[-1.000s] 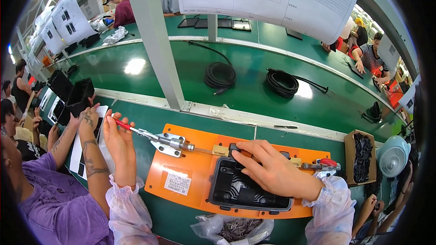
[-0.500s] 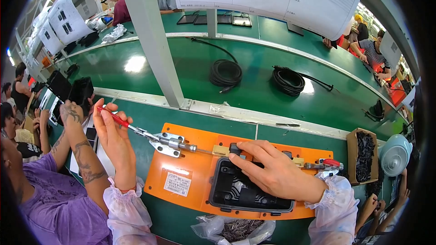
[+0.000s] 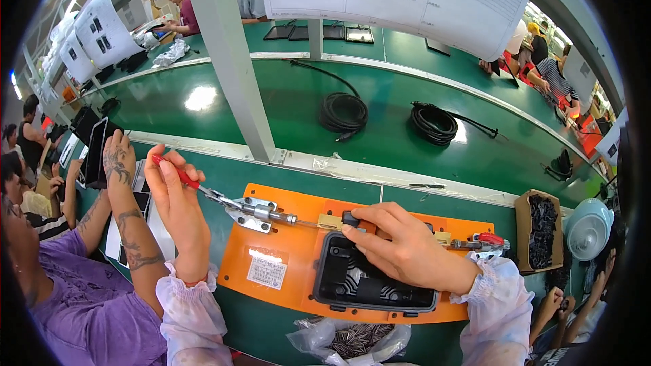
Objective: Assembling electrical junction boxes using a specialized orange jig on a production line.
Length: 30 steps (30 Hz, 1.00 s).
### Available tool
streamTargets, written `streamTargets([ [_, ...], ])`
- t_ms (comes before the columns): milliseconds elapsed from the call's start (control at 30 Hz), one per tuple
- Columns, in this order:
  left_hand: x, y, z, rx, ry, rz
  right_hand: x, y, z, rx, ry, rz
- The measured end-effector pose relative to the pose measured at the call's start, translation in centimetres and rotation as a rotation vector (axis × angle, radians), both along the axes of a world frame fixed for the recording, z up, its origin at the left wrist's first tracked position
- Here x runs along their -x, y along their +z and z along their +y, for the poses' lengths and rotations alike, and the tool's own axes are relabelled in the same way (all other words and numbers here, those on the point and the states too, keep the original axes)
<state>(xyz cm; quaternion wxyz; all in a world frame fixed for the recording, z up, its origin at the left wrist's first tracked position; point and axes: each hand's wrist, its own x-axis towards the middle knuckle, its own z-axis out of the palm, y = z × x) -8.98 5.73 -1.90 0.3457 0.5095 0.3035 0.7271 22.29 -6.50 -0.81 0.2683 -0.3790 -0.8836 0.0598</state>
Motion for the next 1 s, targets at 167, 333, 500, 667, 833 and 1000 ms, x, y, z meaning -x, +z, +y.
streamTargets([
  [167, -0.5, -0.4, 0.5, -0.034, 0.044, -0.019, 0.4, -0.2, 0.1, 0.059, -0.051, 0.127],
  [333, -0.4, -0.4, 0.7, -0.029, 0.061, -0.044, 0.9, 0.5, 0.5, 0.171, -0.098, 0.188],
  [500, -0.4, -0.3, 0.6, -0.028, 0.063, -0.055, 0.8, -0.2, 0.4, 0.13, -0.084, 0.247],
  [667, -0.1, -0.4, 0.6, -0.026, 0.057, -0.049, 1.5, 0.1, 0.0, 0.028, -0.134, 0.131],
  [833, 0.0, -0.4, 0.6, -0.035, 0.044, -0.045, 1.1, 0.9, 0.2, 0.117, -0.096, 0.097],
  [1000, 0.0, -0.4, 0.6, -0.011, 0.031, -0.072, 0.9, -0.4, 0.4, -0.123, -0.084, -0.009],
])
